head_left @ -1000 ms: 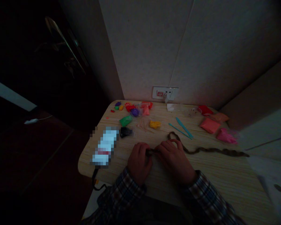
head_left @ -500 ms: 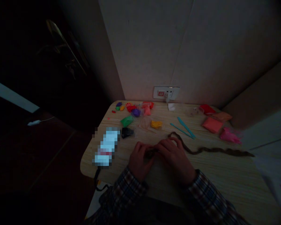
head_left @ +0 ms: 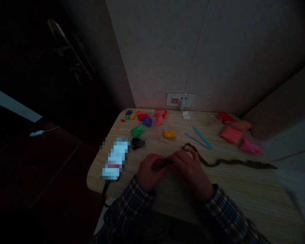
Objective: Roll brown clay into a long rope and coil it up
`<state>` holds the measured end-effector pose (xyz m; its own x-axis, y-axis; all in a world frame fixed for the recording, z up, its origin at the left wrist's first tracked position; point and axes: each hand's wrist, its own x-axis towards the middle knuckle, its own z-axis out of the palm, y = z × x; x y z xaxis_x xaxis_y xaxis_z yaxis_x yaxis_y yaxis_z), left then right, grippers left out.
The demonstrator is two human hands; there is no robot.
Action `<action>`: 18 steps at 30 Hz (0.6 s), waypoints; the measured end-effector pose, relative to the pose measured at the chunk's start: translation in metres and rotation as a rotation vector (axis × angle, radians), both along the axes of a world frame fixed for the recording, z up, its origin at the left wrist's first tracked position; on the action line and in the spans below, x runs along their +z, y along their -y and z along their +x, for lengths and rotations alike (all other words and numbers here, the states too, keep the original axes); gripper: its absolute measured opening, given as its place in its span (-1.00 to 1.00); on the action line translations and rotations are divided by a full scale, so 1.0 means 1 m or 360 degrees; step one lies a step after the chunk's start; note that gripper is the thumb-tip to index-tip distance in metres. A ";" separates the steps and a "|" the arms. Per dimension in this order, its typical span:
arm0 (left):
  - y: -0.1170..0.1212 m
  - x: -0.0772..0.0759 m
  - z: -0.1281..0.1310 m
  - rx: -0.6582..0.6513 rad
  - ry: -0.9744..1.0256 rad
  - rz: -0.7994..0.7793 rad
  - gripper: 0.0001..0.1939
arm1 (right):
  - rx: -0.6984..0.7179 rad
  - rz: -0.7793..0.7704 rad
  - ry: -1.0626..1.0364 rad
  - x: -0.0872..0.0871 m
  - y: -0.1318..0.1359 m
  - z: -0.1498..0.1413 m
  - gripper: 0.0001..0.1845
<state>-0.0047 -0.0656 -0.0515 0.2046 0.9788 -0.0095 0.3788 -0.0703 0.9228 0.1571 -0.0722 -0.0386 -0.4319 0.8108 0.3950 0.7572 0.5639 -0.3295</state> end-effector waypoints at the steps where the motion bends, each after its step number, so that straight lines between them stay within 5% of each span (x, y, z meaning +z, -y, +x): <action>1: 0.000 0.000 -0.001 -0.0031 0.0080 -0.0048 -0.76 | -0.0003 0.0008 -0.0005 0.000 0.000 0.000 -0.82; 8: 0.000 0.000 -0.002 -0.0059 0.0454 -0.0495 -0.75 | -0.0023 -0.0020 -0.0087 0.000 0.003 0.002 -0.81; 18: 0.002 0.009 -0.003 0.0094 0.0889 -0.0780 -0.62 | 0.0073 0.0052 -0.0200 -0.005 0.006 0.004 -0.78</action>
